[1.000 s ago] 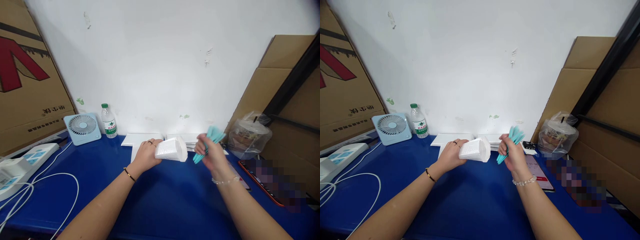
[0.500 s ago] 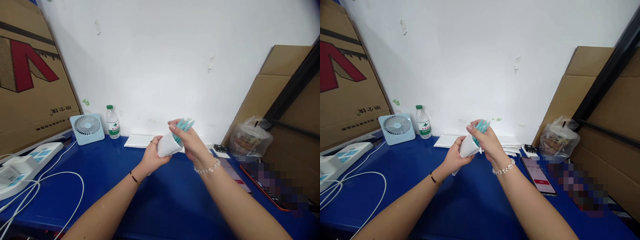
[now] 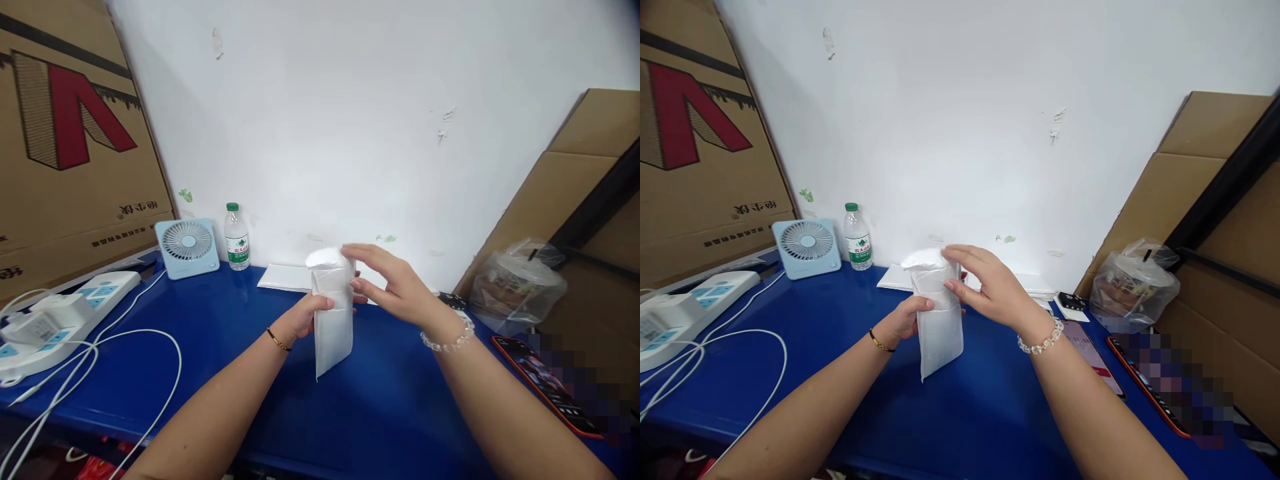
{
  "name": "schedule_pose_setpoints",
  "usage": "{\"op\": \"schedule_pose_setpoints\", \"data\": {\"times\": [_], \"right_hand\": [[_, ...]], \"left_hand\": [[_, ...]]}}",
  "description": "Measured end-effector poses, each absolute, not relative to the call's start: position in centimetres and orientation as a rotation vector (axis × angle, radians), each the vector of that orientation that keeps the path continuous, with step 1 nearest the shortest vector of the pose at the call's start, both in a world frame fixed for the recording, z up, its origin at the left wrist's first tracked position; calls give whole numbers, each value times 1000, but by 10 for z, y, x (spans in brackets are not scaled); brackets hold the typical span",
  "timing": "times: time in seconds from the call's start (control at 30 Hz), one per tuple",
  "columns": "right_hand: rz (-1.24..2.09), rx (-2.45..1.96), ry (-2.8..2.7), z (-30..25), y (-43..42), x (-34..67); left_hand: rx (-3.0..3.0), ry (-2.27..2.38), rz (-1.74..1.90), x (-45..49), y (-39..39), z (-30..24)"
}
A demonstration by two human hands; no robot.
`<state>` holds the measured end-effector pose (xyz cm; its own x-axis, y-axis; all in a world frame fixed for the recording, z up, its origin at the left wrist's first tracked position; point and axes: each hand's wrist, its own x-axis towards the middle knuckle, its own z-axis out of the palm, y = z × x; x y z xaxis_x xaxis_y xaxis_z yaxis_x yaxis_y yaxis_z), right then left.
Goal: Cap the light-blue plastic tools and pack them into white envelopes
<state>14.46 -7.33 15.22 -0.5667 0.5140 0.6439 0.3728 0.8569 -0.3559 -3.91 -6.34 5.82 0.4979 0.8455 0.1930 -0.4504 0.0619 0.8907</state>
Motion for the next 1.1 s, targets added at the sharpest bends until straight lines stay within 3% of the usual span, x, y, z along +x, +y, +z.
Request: {"op": "schedule_pose_setpoints", "data": {"times": [0.17, 0.3, 0.43, 0.57, 0.63, 0.73, 0.9, 1.1], "right_hand": [[406, -747, -2336, 172, -75, 156], [438, -1017, -1961, 174, -49, 190], [355, -1275, -1382, 128, 2, 247], [244, -1812, -1302, 68, 34, 290], [10, -1982, -1388, 52, 37, 291], [-400, -1849, -1493, 48, 31, 259], [-349, -1255, -2328, 35, 20, 149], [-382, -1375, -2474, 9, 20, 79]], "left_hand": [[1208, 451, 911, -36, -72, 63], [1107, 439, 1077, -41, -52, 63], [512, 852, 1517, -57, -15, 48], [122, 1081, 1521, -70, 5, 29], [91, 1107, 1501, -70, 8, 22], [63, 1123, 1490, -65, 7, 20], [38, 1132, 1482, -58, 2, 22], [90, 1101, 1467, -57, -1, 20]]}}
